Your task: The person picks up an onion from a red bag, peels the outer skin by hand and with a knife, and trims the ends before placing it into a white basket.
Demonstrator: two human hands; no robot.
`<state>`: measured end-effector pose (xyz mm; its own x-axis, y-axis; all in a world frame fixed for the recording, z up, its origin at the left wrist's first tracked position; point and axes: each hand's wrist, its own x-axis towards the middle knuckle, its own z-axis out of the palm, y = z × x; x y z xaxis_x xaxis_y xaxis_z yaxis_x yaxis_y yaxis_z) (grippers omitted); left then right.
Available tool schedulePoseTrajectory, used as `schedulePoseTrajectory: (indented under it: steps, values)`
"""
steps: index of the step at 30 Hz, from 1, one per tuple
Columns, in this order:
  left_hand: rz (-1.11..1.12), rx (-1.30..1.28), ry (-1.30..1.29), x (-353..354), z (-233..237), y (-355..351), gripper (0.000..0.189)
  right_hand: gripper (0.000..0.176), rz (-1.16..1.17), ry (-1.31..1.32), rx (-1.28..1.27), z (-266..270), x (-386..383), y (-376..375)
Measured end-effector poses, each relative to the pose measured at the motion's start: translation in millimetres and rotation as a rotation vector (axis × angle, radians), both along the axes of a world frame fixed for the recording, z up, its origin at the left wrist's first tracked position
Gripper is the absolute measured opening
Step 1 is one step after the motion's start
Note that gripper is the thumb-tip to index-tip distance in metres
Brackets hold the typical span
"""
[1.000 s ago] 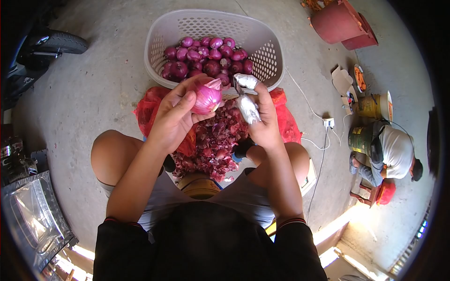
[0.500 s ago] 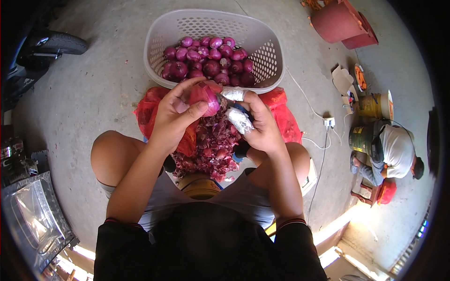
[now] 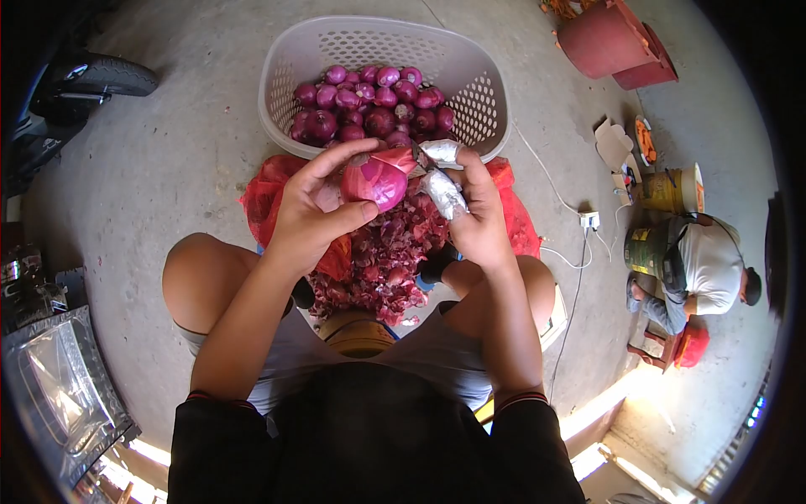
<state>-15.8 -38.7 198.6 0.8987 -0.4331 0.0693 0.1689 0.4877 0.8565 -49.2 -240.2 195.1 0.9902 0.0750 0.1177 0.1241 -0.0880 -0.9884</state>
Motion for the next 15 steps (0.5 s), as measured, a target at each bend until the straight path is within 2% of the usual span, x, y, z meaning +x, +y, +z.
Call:
schedulePoseTrajectory:
  steps: [4, 8, 13, 15]
  values:
    - [0.022, 0.005, -0.038, 0.5, 0.2, 0.4, 0.058, 0.050, 0.048, 0.049, -0.024, 9.9, 0.6, -3.4]
    - [0.032, 0.048, -0.071, 0.3, 0.2, 0.3, 0.062, 0.057, 0.121, 0.132, 0.093, 17.9, -4.6, -5.1]
    - [-0.038, 0.037, 0.015, -0.3, -2.3, 1.7, 0.060, 0.060, 0.215, 0.279, -0.004, 22.6, -4.4, 1.6]
    - [-0.058, 0.002, 0.089, -1.6, -0.9, -1.6, 0.062, 0.055, 0.213, 0.087, 0.006, 3.7, -1.8, 5.2]
